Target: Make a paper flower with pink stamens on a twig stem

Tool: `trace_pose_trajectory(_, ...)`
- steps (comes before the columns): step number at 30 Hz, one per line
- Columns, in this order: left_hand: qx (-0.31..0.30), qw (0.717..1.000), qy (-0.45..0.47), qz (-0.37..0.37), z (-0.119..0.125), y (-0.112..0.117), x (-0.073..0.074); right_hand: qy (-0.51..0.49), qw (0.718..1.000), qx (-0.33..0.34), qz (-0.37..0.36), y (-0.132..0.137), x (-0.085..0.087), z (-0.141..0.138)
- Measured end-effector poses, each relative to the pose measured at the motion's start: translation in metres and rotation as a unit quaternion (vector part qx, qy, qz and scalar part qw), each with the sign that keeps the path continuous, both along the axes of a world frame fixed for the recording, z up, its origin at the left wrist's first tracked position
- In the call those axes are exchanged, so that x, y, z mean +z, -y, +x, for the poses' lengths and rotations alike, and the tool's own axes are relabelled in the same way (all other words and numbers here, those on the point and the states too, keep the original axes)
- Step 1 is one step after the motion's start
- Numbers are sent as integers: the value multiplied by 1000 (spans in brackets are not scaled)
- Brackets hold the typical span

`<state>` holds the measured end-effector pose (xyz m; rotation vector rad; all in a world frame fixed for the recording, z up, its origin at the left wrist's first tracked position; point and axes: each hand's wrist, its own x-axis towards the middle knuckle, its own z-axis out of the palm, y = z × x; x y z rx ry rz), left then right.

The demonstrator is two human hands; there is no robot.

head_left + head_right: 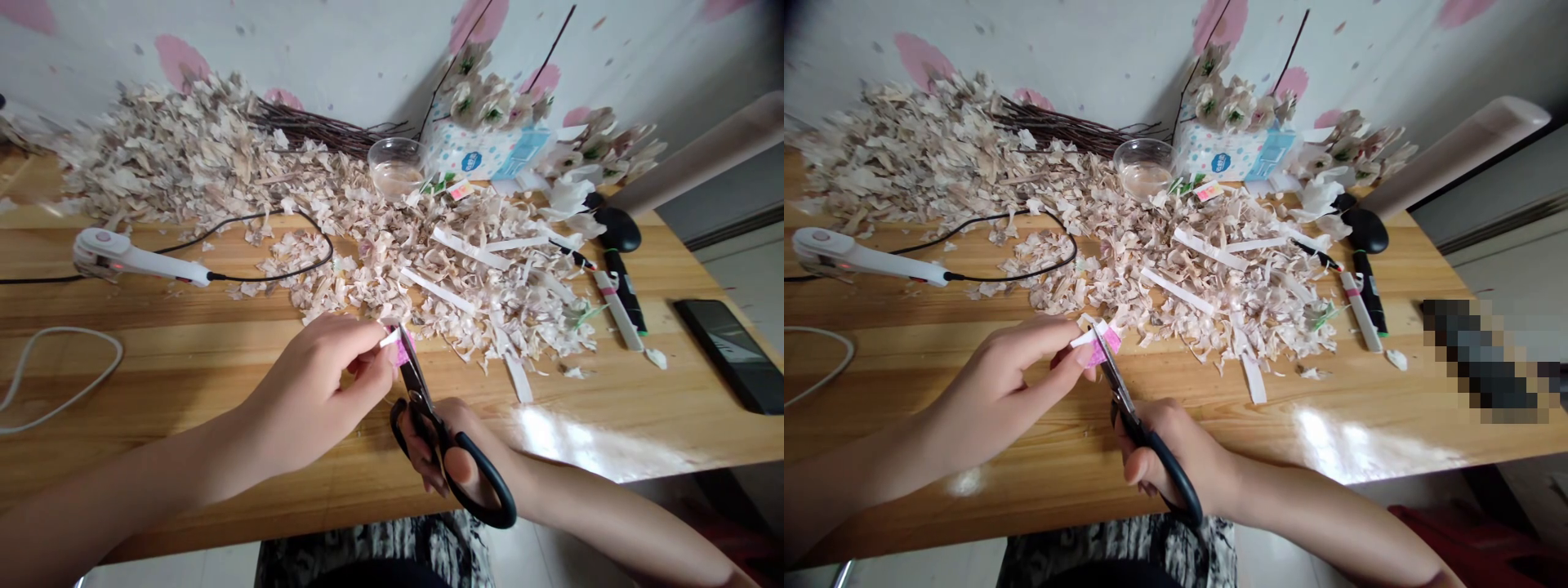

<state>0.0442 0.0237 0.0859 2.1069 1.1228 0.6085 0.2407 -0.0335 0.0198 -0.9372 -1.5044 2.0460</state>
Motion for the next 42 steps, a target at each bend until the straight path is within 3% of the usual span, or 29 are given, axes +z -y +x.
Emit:
trace_pose_trajectory(11, 2, 1000, 14, -20, -1, 0, -2, 18, 1000, -17, -5, 2, -4, -2)
trace_pose_trajectory(17, 0, 999, 17, -27, -1, 1, 1, 30, 999, 1, 25, -5, 5, -2)
trace_pose_trajectory(25, 2, 1000, 7, -29, -2, 1, 1, -26, 999, 16, 27, -2, -2, -2)
trace_pose_trajectory(31, 17, 999, 24, 31, -2, -1, -1, -23, 998, 23, 47, 0, 0, -2)
trace_pose_trajectory(38, -1, 988, -2, 153, -2, -3, -4, 1, 997, 39, 67, -4, 2, -1)
trace_pose_trajectory(42, -22, 987, -4, 159, 0, -3, -4, 17, 996, 43, 81, -4, 4, 0)
